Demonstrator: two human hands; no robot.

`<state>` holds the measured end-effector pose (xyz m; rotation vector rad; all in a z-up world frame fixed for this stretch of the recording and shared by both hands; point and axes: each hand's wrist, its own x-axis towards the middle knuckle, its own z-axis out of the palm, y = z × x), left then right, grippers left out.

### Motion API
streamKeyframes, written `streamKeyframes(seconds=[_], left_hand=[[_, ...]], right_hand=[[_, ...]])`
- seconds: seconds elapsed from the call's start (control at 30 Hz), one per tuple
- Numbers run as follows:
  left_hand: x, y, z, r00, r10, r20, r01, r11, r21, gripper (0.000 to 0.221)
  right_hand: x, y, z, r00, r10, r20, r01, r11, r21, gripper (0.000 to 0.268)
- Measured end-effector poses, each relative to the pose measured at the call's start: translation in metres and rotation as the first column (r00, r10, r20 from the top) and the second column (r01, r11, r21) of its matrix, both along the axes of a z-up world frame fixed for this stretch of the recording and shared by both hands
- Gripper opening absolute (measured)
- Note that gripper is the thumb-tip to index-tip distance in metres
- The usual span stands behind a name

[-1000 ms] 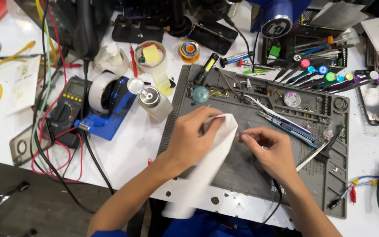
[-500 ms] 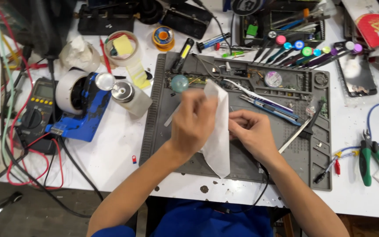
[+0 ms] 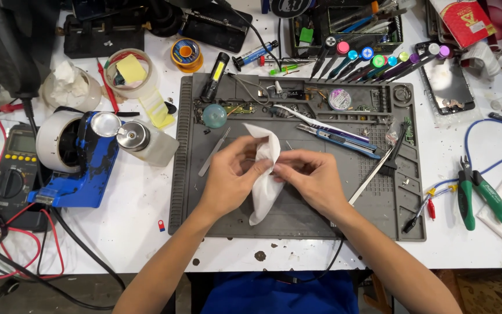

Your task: Cleaning and inspecting joints on a small circuit board using a rotary tool, cleaning solution, and a soldering iron.

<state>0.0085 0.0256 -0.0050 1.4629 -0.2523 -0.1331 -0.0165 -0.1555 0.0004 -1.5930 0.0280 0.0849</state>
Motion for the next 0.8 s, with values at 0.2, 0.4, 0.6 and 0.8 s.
streamKeyframes(seconds=[0.2, 0.4, 0.6, 0.8], left_hand=[[0.000, -0.002, -0.014, 0.976, 0.099, -0.195, -0.124, 0.984, -0.124, 0.024], [0.004, -0.003, -0.017, 0.935, 0.318, -0.156, -0.347, 0.910, -0.225, 0.023], [-0.014, -0.015, 0.011, 0.914, 0.404, 0.026, -0.394, 0.903, -0.172, 0.024], [-0.017, -0.018, -0.004, 0.927, 0.375, -0.016, -0.372, 0.913, -0.165, 0.035]], right_hand=[[-0.001, 0.001, -0.004, 0.974, -0.044, 0.221, 0.092, 0.973, -0.213, 0.059], [-0.010, -0.001, -0.017, 0.995, -0.025, -0.094, 0.014, 0.993, -0.118, 0.017], [0.003, 0.014, 0.016, 0.970, -0.239, 0.038, 0.238, 0.971, 0.006, 0.020], [-0.001, 0.020, 0.008, 0.923, -0.182, 0.339, 0.170, 0.983, 0.065, 0.016]])
